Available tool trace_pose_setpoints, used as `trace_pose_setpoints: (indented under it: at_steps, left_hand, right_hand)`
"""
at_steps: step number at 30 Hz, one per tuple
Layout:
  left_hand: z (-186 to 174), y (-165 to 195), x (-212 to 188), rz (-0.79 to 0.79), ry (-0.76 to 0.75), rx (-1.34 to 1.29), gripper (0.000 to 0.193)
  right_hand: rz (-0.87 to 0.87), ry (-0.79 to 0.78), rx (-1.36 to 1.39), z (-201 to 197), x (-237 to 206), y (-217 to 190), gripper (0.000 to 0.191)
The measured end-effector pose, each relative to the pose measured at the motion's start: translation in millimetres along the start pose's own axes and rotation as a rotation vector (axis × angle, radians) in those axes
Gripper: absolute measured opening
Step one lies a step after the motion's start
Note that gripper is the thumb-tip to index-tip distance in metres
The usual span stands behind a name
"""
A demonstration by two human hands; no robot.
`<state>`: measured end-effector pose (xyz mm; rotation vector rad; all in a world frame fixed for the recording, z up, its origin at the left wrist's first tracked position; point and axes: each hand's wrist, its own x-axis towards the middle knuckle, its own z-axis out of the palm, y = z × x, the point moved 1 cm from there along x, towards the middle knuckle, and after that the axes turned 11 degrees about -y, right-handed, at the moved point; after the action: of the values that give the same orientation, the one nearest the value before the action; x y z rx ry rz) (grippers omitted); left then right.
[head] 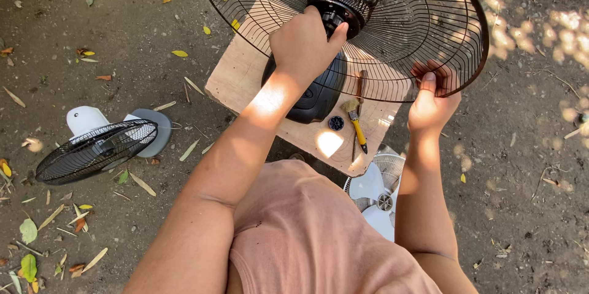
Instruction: The person unscrews the black cap holding the blades of a pedestal fan, removes the blade assembly, and brushes dust off the blades with a brush. They then reattach the front grille and tighten the retaining nut on the motor shaft by hand.
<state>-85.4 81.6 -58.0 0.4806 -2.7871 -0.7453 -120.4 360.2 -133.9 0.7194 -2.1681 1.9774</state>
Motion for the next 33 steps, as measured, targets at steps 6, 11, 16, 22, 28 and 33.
trace_pose_setpoints:
  at_steps: [6, 11, 16, 22, 28, 33]
  left_hand:
    - [5, -3, 2, 0.015, 0.021, 0.013, 0.052]
    - [17, -10, 0, 0.016, 0.000, -0.118, 0.054]
    - [29, -20, -1, 0.035, -0.004, -0.301, 0.057]
    - [46, -29, 0, -0.161, -0.324, -1.017, 0.059]
    - [60, -34, 2, -0.305, -0.496, -1.324, 0.059]
    - [69, -37, 2, -0.409, -0.620, -1.441, 0.064]
  right_hand:
    - [0.052, 0.044, 0.026, 3, 2, -3, 0.022]
    - [0.017, 0.056, 0.022, 2, 1, -4, 0.022]
    - [0.062, 0.075, 0.082, 1, -1, -1, 0.021]
    - [0.072, 0.086, 0.076, 2, -3, 0, 0.020]
    - [0.102, 0.098, 0.005, 2, -3, -2, 0.021]
    - [0.086, 0.081, 0.074, 3, -2, -2, 0.020]
